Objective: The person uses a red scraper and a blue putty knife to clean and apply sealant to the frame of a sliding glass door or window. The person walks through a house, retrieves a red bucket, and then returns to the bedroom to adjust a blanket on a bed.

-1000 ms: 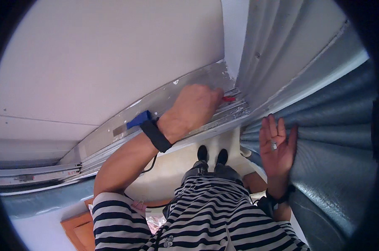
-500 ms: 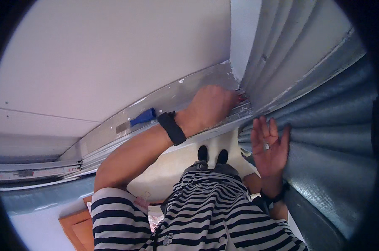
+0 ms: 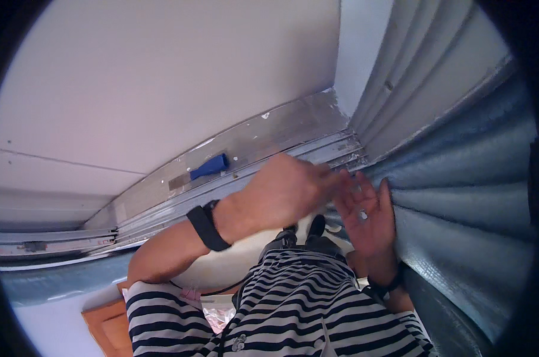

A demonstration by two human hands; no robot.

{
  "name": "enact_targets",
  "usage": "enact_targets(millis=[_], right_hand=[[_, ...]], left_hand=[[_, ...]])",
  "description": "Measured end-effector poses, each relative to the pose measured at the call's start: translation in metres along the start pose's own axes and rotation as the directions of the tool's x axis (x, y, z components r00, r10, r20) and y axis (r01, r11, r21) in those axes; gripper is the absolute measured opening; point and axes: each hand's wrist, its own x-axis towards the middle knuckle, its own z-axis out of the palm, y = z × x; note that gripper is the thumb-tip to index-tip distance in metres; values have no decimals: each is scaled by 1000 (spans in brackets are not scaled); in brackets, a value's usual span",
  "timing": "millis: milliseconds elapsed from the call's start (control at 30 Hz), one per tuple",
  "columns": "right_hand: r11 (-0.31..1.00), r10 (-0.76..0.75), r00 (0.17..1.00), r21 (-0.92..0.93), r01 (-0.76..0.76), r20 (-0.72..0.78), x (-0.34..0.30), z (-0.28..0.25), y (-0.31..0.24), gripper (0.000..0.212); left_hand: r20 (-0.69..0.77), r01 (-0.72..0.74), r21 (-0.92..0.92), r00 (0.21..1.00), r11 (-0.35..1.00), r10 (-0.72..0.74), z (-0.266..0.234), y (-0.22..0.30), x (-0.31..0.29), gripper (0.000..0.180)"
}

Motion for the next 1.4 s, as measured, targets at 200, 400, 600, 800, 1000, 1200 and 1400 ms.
enact_targets(millis=[200, 400, 600, 800, 1000, 1200, 1400], right_hand=[[989, -1, 983, -143, -26, -186, -4, 12, 18, 48], [996, -26, 999, -90, 28, 25, -4, -2, 5, 44], [1000, -10, 1000, -9, 10, -19, 3, -6, 1, 45], [999, -46, 998, -14, 46, -32, 7, -10, -4, 46], [999, -49, 999, -13, 48, -19, 12, -23, -9, 48], [997, -67, 997, -29, 66, -36, 14, -24, -13, 49], [997, -68, 997, -33, 67, -40, 15, -23, -16, 49]], left_hand=[[84, 61, 78, 994, 995, -68, -7, 28, -11, 19], [13, 212, 70, 977, 975, -213, -20, 4, -16, 15], [-92, 301, 80, 951, 950, -294, -7, -42, -30, 13], [-64, 304, 107, 952, 947, -299, 6, -63, -14, 13], [-12, 302, 126, 953, 945, -303, 22, -68, -2, 10], [16, 220, 115, 975, 969, -223, 30, -68, 24, 8], [-94, 161, 92, 984, 983, -152, 47, -70, 41, 9]])
